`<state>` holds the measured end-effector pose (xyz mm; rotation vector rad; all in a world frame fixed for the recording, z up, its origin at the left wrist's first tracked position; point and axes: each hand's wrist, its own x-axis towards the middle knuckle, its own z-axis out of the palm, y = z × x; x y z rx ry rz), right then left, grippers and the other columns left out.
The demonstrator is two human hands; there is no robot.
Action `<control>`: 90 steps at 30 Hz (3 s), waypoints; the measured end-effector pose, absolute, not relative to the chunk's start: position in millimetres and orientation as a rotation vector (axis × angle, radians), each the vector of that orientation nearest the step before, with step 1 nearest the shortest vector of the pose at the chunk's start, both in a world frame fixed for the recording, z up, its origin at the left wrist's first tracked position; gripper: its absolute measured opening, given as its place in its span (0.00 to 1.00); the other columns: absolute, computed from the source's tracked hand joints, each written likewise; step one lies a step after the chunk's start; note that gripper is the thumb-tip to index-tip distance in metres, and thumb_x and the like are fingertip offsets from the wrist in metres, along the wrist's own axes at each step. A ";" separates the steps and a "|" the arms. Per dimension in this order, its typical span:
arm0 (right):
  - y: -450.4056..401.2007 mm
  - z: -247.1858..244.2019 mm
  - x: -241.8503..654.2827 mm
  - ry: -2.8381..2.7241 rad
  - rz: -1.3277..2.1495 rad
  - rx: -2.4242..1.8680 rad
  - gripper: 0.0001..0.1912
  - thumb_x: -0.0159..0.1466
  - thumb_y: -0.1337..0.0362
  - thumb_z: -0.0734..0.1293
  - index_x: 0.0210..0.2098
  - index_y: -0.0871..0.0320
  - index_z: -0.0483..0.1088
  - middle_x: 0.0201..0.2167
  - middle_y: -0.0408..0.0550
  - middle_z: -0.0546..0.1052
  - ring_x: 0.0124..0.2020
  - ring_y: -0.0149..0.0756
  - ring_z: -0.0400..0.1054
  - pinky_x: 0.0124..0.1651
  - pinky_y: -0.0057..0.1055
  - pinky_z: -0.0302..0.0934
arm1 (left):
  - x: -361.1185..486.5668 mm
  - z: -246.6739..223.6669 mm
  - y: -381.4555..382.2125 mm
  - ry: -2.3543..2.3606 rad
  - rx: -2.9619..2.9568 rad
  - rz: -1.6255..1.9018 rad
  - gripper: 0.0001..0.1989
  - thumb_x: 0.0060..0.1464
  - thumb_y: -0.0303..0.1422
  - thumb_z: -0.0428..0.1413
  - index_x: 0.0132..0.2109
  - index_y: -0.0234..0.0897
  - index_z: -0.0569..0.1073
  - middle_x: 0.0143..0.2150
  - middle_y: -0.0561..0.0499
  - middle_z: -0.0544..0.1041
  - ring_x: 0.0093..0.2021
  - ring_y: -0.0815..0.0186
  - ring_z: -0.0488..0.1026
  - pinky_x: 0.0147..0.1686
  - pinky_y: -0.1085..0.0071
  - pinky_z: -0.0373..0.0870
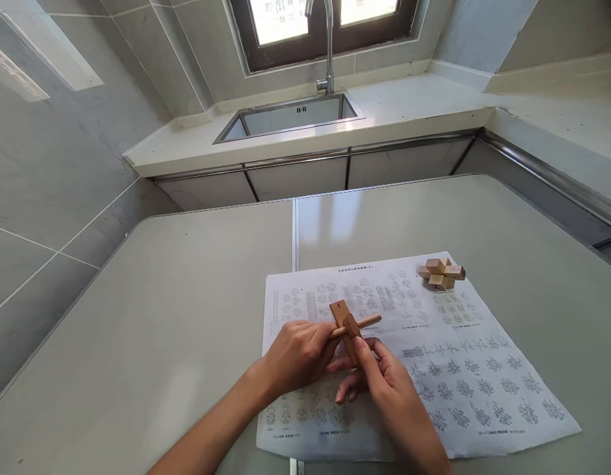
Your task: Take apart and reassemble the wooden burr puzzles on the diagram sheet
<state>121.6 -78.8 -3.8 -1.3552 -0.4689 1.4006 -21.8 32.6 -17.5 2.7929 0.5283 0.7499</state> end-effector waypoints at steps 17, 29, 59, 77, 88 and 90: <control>-80.7 2.1 115.1 -0.454 1.196 -1.440 0.30 0.65 0.34 0.67 0.40 0.57 0.74 0.30 0.49 0.81 0.23 0.38 0.75 0.30 0.34 0.71 | -23.5 -13.8 32.0 0.495 2.746 0.879 0.07 0.63 0.22 0.52 0.40 0.39 0.68 0.22 0.60 0.72 0.19 0.71 0.66 0.21 0.71 0.59; -69.7 7.7 146.5 -0.328 1.230 -1.329 0.26 0.65 0.38 0.71 0.38 0.58 0.76 0.31 0.47 0.81 0.24 0.33 0.71 0.32 0.31 0.71 | -26.1 -17.2 31.1 0.619 2.769 0.870 0.04 0.72 0.28 0.51 0.47 0.37 0.71 0.32 0.54 0.84 0.21 0.69 0.73 0.24 0.70 0.60; -67.2 -10.4 205.2 -0.484 1.175 -1.486 0.23 0.60 0.45 0.76 0.42 0.57 0.77 0.28 0.46 0.78 0.25 0.35 0.66 0.25 0.29 0.63 | -30.0 -14.1 38.6 0.736 2.520 0.789 0.07 0.69 0.28 0.53 0.40 0.38 0.75 0.21 0.60 0.72 0.19 0.74 0.67 0.22 0.76 0.62; -19.9 0.2 197.3 -1.482 0.973 -1.576 0.15 0.73 0.53 0.63 0.33 0.52 0.73 0.23 0.43 0.78 0.24 0.38 0.68 0.31 0.32 0.56 | -61.8 -2.4 92.1 1.297 2.179 0.718 0.15 0.67 0.42 0.52 0.37 0.38 0.76 0.22 0.58 0.64 0.23 0.69 0.58 0.26 0.73 0.57; -2.5 -28.6 196.9 -1.629 0.828 -1.478 0.17 0.76 0.54 0.60 0.33 0.54 0.68 0.19 0.37 0.66 0.21 0.32 0.56 0.28 0.30 0.49 | -71.9 -5.1 104.9 1.413 1.726 0.883 0.23 0.60 0.42 0.54 0.27 0.41 0.48 0.25 0.59 0.48 0.26 0.70 0.47 0.27 0.72 0.50; -3.9 -33.3 197.2 -1.669 0.781 -1.469 0.17 0.76 0.54 0.59 0.32 0.54 0.66 0.19 0.37 0.64 0.20 0.31 0.55 0.27 0.30 0.48 | -71.9 -6.9 103.8 1.411 1.716 0.882 0.23 0.59 0.39 0.55 0.27 0.41 0.46 0.25 0.59 0.47 0.27 0.70 0.46 0.28 0.72 0.49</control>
